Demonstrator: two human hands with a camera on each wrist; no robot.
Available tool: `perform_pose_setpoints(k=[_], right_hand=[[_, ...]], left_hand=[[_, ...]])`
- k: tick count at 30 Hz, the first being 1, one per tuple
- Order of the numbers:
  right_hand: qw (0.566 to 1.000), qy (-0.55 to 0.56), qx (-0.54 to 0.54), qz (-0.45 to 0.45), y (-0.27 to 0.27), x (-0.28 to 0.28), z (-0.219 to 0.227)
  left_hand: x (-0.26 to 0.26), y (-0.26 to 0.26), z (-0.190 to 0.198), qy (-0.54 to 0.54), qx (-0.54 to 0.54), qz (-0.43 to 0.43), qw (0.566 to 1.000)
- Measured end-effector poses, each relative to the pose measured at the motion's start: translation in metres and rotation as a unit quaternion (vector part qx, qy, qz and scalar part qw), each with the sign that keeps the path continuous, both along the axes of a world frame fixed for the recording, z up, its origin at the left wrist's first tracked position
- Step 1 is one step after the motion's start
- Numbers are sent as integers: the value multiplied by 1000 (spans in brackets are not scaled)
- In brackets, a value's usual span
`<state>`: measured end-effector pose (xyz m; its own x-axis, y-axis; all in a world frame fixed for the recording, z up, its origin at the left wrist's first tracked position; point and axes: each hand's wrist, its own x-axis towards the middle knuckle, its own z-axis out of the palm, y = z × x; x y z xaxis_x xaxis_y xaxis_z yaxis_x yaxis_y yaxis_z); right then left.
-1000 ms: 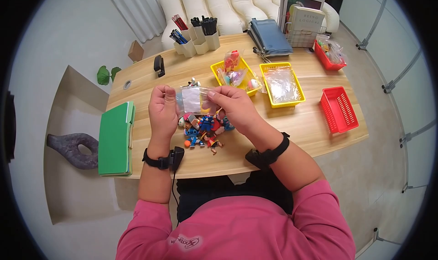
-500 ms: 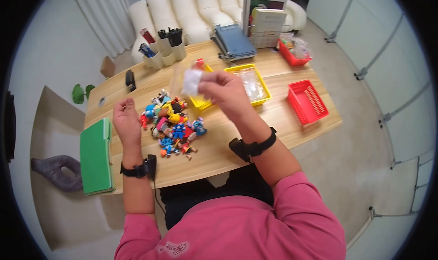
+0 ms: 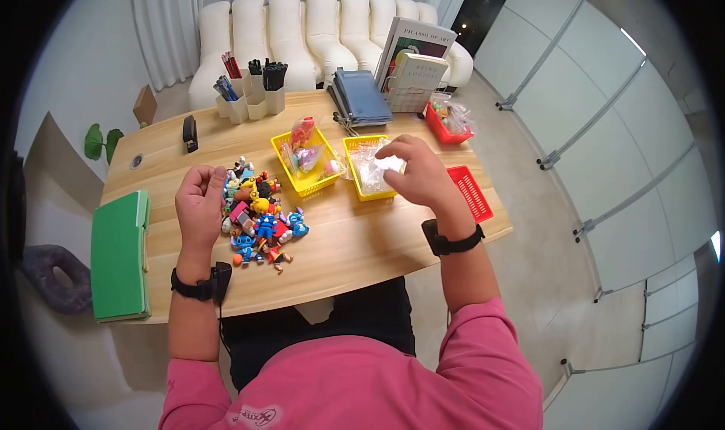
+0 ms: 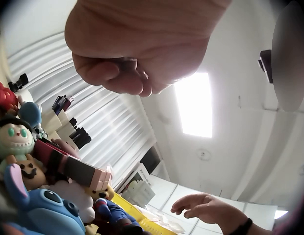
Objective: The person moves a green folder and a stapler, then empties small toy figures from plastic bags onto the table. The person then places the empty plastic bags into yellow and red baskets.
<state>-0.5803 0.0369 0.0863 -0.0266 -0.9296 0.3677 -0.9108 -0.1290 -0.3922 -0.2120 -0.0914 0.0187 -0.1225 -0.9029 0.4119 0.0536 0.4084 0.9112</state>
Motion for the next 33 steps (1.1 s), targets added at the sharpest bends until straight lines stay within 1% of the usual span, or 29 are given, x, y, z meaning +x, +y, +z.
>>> perform_pose_setpoints(k=[1,2,3,5,6,7,9,10,13,14,15,17,21,22,23,24,25,27,28,29,30,31,32,33], right_hand=[[996,-71,30,-45,-4,3,5],[995,-72,33,-68,-11,5,3],[995,-69,32,-65,-19,3,-4],[991,27,114,-70,-35,-1,-24],[985,56,153,-50,-41,-3,-32],[986,60,151,-46,-40,3,-30],[993,50,85,-70,-39,15,-25],[993,80,40,-83,-43,21,-22],[992,90,50,-79,-41,61,-4],[987,105,55,-107,-43,69,-10],[987,107,54,-106,-47,76,-11],[954,201,168,-143,-55,87,-9],[972,187,110,-95,-63,78,-30],[971,191,110,-89,-64,77,-34],[979,173,69,-87,-64,76,-38],[984,154,27,-85,-66,74,-41],[984,157,26,-80,-65,77,-37],[982,149,9,-113,-61,81,-28],[982,150,10,-111,-60,82,-21],[988,127,6,-87,-59,83,-13],[993,104,3,-61,-58,86,-4],[993,103,5,-54,-56,92,4],[991,112,-41,69,-51,99,14],[971,116,-87,190,-46,107,21]], left_hand=[[-1,1,0,4,1,2,1000],[-1,2,2,0,2,3,1000],[0,2,4,-5,1,4,1000],[0,2,3,-1,2,5,1000],[1,1,3,2,3,3,1000],[2,3,7,5,1,8,1000],[4,7,14,-4,32,-12,999],[4,4,11,-3,16,-4,1000],[5,4,12,2,16,-10,1000],[4,4,10,5,16,-9,1000],[2,3,7,13,23,-16,1000],[0,1,3,24,28,-21,999],[2,-2,-1,28,36,-20,999],[2,-1,0,32,44,-25,998],[3,1,3,35,45,-20,998],[6,4,8,9,52,-28,998],[8,6,12,-15,59,-35,998],[10,7,14,-28,57,-33,997],[10,7,14,-43,53,-35,997],[8,6,12,-42,54,-33,997],[4,4,7,-16,28,-64,997],[5,4,4,9,4,-90,996],[6,6,7,7,6,-86,996],[7,9,11,-27,-35,-114,992]])
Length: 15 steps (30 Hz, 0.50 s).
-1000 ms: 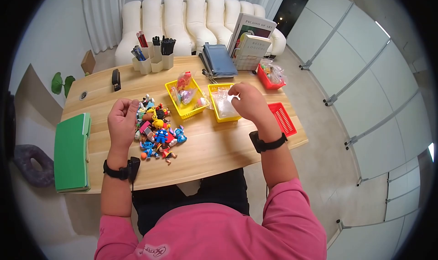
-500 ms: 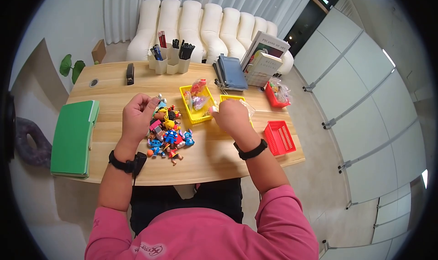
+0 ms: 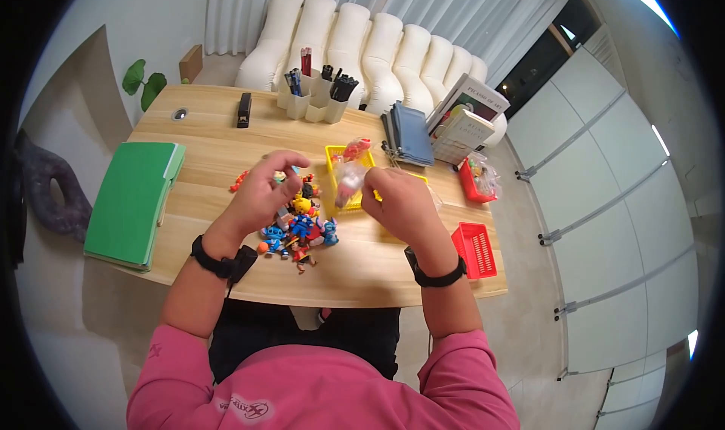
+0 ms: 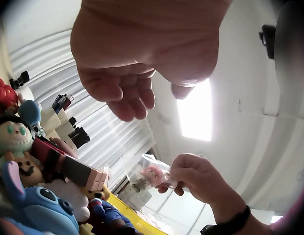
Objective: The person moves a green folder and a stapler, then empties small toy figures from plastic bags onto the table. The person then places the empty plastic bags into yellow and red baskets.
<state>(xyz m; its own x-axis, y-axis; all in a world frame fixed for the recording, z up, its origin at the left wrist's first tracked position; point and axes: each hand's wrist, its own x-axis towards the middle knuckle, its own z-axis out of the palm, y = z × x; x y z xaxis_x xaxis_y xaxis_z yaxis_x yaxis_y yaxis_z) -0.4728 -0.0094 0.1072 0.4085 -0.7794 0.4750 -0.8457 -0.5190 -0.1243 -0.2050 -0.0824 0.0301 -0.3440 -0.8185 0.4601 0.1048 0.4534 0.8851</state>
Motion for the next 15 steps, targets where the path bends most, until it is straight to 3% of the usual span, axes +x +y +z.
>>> perform_pose_setpoints(k=[2,4,5,9,11,15], right_hand=[[999,4,-5,38,2,21,2],[995,37,-12,94,1,36,-1],[994,24,-16,108,2,45,-1],[985,-30,-56,158,-8,53,-11],[979,-61,-105,163,-11,52,-12],[969,-145,-99,174,-20,48,-39]], left_hand=[[2,5,3,-35,-40,-24,998],[4,8,3,-71,125,-197,970],[3,4,-3,-111,146,-226,957],[3,7,11,-38,253,-227,940],[7,8,17,-28,250,-238,938],[8,2,9,-25,249,-280,927]])
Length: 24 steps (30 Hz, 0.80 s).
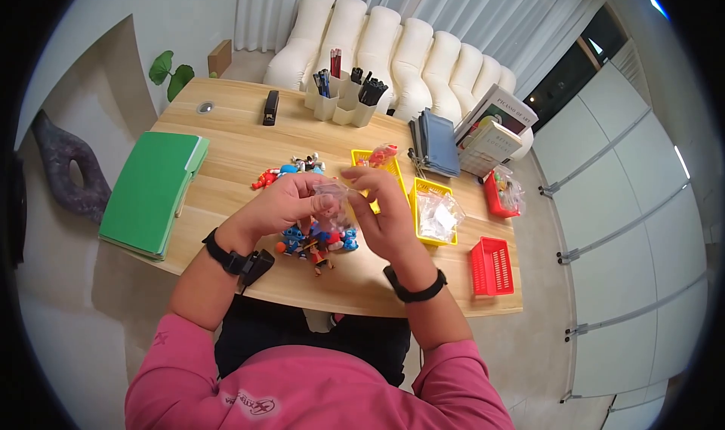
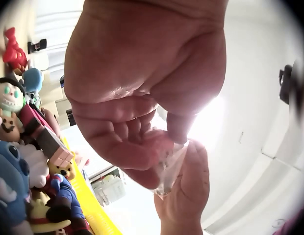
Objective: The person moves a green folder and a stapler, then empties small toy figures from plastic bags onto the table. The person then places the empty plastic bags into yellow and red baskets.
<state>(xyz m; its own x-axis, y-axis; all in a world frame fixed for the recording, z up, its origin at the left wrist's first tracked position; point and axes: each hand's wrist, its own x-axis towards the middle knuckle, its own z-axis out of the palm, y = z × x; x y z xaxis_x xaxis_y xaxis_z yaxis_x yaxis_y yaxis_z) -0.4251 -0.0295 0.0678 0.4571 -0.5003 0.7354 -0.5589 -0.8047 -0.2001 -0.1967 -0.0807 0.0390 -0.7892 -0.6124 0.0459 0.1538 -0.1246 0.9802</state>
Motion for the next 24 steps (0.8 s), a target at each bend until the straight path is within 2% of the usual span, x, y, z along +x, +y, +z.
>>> perform_pose_setpoints(k=[1,2,3,5,6,7,9,10,12,13,15,17,18,22,24], right_hand=[[967,-202,149,49,7,9,-11],[869,-390,290,95,12,13,-19],[868,-390,290,97,12,10,-23],[789,-368,474,130,10,4,-35],[806,-365,453,107,5,3,-44],[803,-368,455,109,3,0,-46],[769,-379,511,64,4,-13,-46],[785,-336,521,17,5,-17,-44],[784,-358,507,21,10,-17,-43],[787,-373,491,26,12,-16,-41],[782,-395,482,18,13,-15,-42],[813,-359,458,11,12,-18,-46],[811,-364,458,10,12,-18,-47],[815,-362,451,-23,11,-15,-48],[812,-370,449,-41,9,-15,-50]], left_hand=[[-2,1,1,0,-2,2,1000],[-6,3,1,14,6,56,998],[-9,4,1,28,14,111,993],[-11,1,-7,33,-22,123,992],[-12,-1,-10,38,-57,133,989],[-13,-2,-11,33,-55,133,989],[-16,2,-11,42,-54,132,989],[-19,4,-12,35,-50,128,990],[-23,7,-10,119,-92,223,963],[-21,7,-7,114,-91,219,965],[-11,3,-2,34,-227,228,946],[-10,5,3,0,-252,234,939],[-9,5,4,-30,-276,246,929],[-8,-3,-6,-27,-268,225,936],[-9,-4,-9,16,-281,210,936]])
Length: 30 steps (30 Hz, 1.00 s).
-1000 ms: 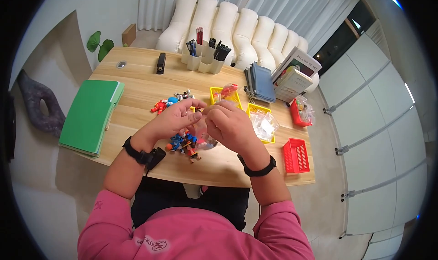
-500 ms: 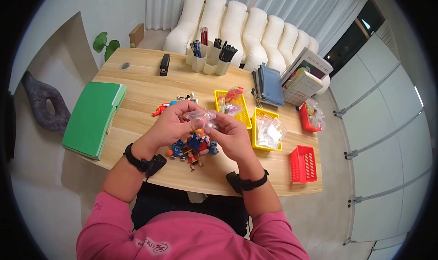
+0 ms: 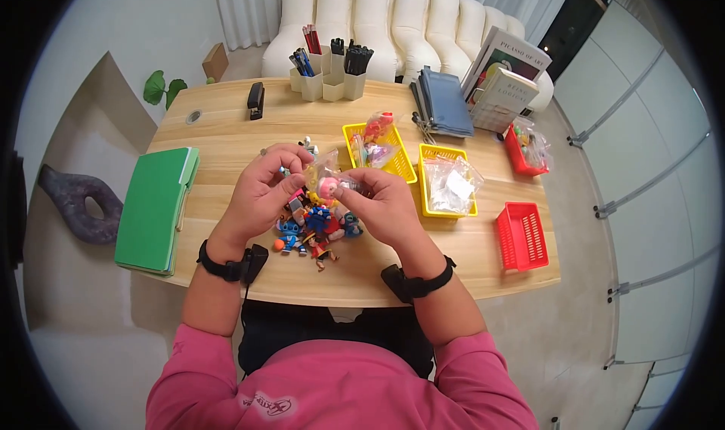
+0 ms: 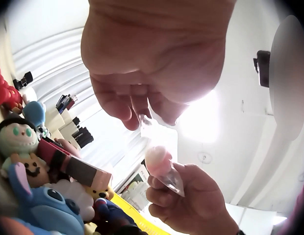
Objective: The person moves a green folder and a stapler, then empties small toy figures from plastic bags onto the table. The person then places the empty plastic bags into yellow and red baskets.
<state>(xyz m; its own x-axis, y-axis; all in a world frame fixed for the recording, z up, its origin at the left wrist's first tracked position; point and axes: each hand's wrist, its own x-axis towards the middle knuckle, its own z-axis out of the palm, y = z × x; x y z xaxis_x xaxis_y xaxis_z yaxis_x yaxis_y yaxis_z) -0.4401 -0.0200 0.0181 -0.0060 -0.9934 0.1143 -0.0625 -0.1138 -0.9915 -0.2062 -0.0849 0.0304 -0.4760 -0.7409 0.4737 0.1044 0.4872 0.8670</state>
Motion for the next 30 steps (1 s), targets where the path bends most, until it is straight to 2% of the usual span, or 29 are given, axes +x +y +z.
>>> perform_pose_setpoints(k=[1,3,7,10,13,15,16,18,19,21,25,27,30], right_hand=[[1000,8,-3,-4,-1,-1,-1],[1000,13,-8,-9,-3,-3,-5],[998,47,-45,-10,-3,-3,-7],[997,64,-38,-21,-4,-3,-8],[999,46,2,-30,-5,-4,-5],[999,19,28,-30,-5,-5,-8],[999,13,1,-29,-7,-4,-12],[999,8,-27,-26,-8,-4,-15],[999,34,-25,-20,-5,-3,-11],[998,58,-23,-15,-2,-2,-6],[994,96,-53,3,2,0,3],[991,114,-71,7,2,0,4],[987,115,-115,10,0,0,0]], left_hand=[[-1,0,-2,-5,-1,-3,1000],[-3,1,-4,3,70,7,998],[-3,1,0,-23,55,30,998],[3,-5,-7,-48,38,1,998],[3,-6,-10,5,41,-10,999],[4,-11,-13,29,63,-88,994],[3,-10,-12,28,63,-88,994],[2,-7,-9,4,166,-89,982],[3,-8,-6,4,166,-87,982],[5,-10,-1,33,298,-134,945],[1,-7,-1,-47,246,-96,963],[-2,-4,-2,-55,273,-58,959],[0,-7,-7,-57,309,-48,948]])
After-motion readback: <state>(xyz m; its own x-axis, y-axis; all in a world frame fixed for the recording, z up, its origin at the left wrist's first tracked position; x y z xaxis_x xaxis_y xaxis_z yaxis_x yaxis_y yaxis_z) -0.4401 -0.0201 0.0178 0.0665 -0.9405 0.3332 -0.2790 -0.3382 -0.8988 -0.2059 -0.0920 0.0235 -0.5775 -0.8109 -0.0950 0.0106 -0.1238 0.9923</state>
